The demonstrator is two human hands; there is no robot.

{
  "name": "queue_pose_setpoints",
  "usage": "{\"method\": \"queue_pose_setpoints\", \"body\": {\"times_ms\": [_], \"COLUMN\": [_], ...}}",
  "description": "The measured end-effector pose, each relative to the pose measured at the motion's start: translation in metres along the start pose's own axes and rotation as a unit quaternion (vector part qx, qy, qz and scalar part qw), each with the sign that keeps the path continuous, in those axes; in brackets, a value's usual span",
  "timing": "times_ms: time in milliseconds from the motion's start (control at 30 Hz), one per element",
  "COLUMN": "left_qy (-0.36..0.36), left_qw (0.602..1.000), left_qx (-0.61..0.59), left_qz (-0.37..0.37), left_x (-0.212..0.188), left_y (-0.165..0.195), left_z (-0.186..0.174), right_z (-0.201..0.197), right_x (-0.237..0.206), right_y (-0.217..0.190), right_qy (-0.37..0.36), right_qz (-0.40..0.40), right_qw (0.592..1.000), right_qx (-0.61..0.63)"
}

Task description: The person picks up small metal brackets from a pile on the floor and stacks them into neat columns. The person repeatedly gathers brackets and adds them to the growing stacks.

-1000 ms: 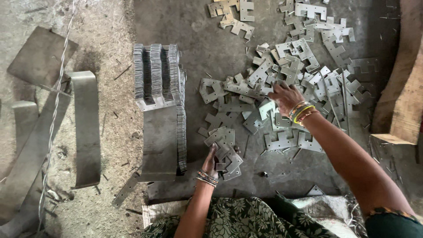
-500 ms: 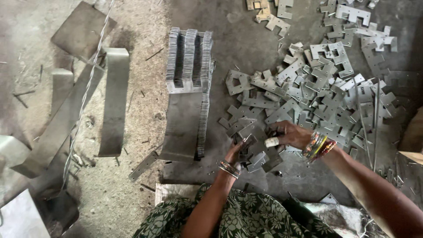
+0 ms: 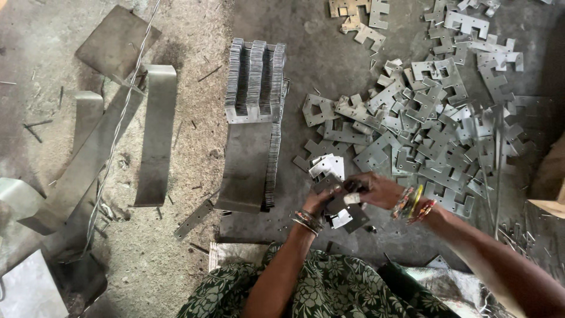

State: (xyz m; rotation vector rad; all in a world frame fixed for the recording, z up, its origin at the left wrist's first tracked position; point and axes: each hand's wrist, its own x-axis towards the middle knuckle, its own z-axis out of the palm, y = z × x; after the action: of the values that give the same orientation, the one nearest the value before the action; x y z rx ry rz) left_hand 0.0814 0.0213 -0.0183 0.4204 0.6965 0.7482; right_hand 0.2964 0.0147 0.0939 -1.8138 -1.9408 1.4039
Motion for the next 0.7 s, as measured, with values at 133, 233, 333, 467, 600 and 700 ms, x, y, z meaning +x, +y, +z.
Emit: {"method": "queue_pose_setpoints", "body": {"times_ms": [133,233,333,467,600,700], "left_qy": [0.02,-0.019,0.017,0.001,-0.021,-0.066], "left_qw": [1.0,0.996,0.992,0.992,0.992,0.979], "left_qx": [0.024,-0.083,-0.123,-0.12,-0.064,-0.137], "left_qz": [0.004,0.033,-0.025,-0.033,-0.105,-0.135], "left_x": [0.003,-0.003,-0.011,-0.014,-0.015,-0.02], "left_y": [0.0,-0.002,-0.01,-0.016,-0.006,0.004], "left_z": [0.001,-0.004,-0.012,-0.022,-0.026,-0.025], "right_z": [0.005,0.006,0.004,-0.018,-0.051,-0.06], "right_x": [-0.001,-0.002,-0.005,-0.015,-0.03,-0.023], "right_y": [0.007,0.009,0.001,-0.014,-0.011,0.0], "right_qy": [-0.032,0.035,0.072,0.002,0.013,0.079], "right_qz": [0.078,0.031,0.104,0.072,0.257,0.195], "right_qw": [0.994,0.975,0.988,0.993,0.932,0.864], "right_qx": [0.073,0.218,0.092,0.091,-0.256,-0.458]}}
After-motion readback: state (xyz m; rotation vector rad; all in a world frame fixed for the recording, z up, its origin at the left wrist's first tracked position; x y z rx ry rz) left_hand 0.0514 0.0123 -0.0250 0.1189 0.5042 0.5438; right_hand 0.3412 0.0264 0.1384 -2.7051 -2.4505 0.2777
